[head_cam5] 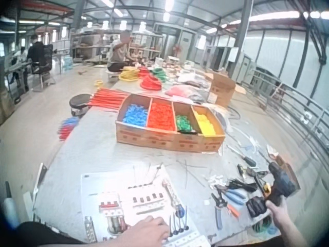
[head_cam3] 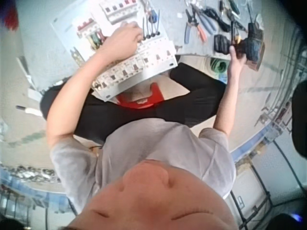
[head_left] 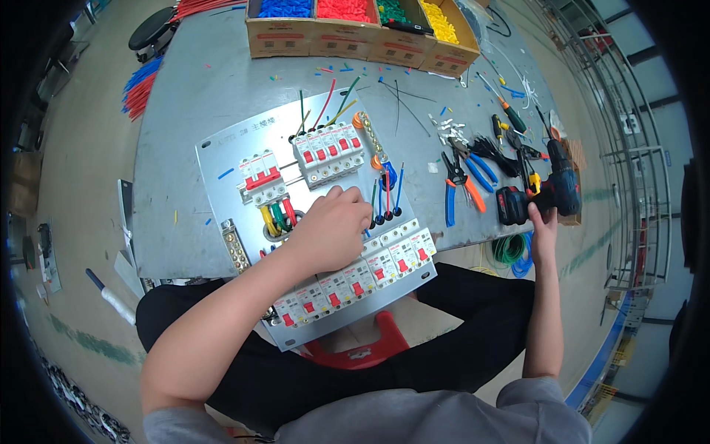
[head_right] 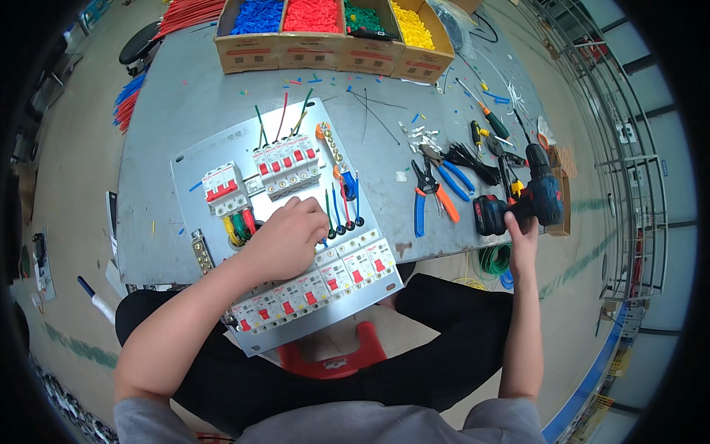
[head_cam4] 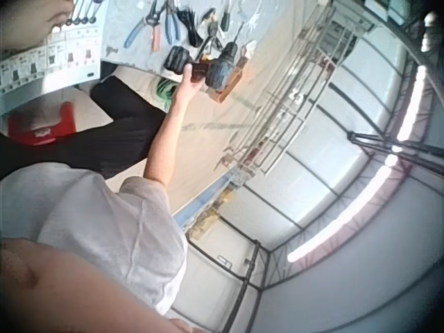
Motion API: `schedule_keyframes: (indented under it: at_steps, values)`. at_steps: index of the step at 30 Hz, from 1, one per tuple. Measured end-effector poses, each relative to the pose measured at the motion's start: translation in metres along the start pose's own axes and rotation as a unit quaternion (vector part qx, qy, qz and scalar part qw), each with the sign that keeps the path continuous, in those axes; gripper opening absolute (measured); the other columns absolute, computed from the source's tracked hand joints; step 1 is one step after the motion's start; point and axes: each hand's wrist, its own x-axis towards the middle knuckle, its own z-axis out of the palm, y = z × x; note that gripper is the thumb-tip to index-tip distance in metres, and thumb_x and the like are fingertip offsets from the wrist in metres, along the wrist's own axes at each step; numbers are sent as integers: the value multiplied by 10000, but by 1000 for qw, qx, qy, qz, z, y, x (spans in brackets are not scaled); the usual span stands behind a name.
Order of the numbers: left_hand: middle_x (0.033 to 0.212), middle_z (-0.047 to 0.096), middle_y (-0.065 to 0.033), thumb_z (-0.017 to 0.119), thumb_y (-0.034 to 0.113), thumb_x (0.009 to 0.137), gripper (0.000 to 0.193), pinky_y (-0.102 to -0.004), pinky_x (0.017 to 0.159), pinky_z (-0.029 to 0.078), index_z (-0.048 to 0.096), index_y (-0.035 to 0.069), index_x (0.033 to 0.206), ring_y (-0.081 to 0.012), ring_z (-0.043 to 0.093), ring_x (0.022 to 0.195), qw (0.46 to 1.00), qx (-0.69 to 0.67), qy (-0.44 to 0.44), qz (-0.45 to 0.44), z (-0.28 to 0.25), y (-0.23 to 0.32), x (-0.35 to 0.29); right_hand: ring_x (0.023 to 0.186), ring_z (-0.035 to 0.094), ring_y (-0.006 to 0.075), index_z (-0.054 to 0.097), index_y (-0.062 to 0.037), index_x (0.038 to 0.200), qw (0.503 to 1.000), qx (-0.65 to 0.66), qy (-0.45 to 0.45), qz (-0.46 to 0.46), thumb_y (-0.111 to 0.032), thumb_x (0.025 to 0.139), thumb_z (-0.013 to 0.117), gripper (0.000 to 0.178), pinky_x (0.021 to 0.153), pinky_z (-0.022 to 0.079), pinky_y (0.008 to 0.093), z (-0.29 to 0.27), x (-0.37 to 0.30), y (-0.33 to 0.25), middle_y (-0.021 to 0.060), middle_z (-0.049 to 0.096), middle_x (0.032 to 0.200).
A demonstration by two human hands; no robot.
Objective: The person is assembling an electrical panel by connecting colored wires to circuit breakers and terminal blocks. They use a power drill to tighten screws and organize the wiring on the metal panel.
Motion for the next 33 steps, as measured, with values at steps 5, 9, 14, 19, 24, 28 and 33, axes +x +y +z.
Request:
schedule_keyframes:
  at_steps: [5, 9, 14, 19, 24, 28, 33]
  values:
    - [1143, 632, -125, 576, 144, 1073, 192, -460, 1029, 493, 704, 20, 1001, -342, 570, 1111, 999, -43, -12, -18, -1, -9, 2, 978, 690, 187, 590, 14, 1461, 987, 162, -3, -21, -98, 1034, 725, 462, 965, 537, 348, 23, 33, -13, 77, 718, 1076]
    - [1172, 643, -106, 588, 181, 1087, 201, -437, 1081, 474, 729, 45, 1042, -319, 560, 1162, 994, -77, -57, -44, -7, -12, 6, 725, 611, 180, 622, -2, 1258, 988, 151, 18, -28, -100, 1035, 712, 260, 781, 545, 375, 32, 47, -36, 49, 607, 827]
    - [1248, 659, -81, 592, 225, 1069, 233, -449, 1186, 390, 794, 110, 1093, -309, 525, 1274, 984, -126, -111, -65, -13, -19, 13, 713, 571, 194, 462, -40, 1562, 965, 248, -35, -82, -201, 1078, 664, 548, 748, 525, 375, 31, 2, -112, 58, 567, 855]
    - [1308, 659, -65, 606, 263, 1065, 255, -470, 1225, 346, 818, 146, 1144, -313, 485, 1344, 979, -124, -139, -76, -17, -20, 14, 561, 515, 150, 369, -21, 1672, 947, 197, -241, -82, -347, 1036, 722, 797, 551, 436, 302, 23, -52, -185, 23, 520, 746]
    - [1369, 657, -36, 623, 305, 1079, 262, -508, 1229, 359, 808, 147, 1176, -319, 460, 1378, 976, -125, -156, -88, -20, -18, 18, 817, 715, 228, 750, -61, 1203, 894, -223, -370, -119, -234, 852, 896, 417, 795, 566, 378, 21, -77, -254, 66, 753, 972]
    - [1367, 652, -35, 611, 310, 1084, 267, -520, 1225, 357, 808, 155, 1175, -321, 455, 1375, 977, -115, -156, -89, -20, -17, 19, 874, 756, 287, 792, -76, 1059, 794, -379, -420, -222, -177, 721, 1000, 409, 818, 582, 401, 64, -76, -286, 69, 779, 963]
    - [1294, 647, -49, 599, 308, 1082, 268, -514, 1234, 306, 811, 164, 1157, -310, 458, 1357, 980, -109, -153, -70, -16, -23, 20, 835, 751, 281, 791, -56, 1060, 784, -375, -455, -194, -158, 742, 988, 388, 805, 586, 378, 95, -79, -306, 88, 775, 930]
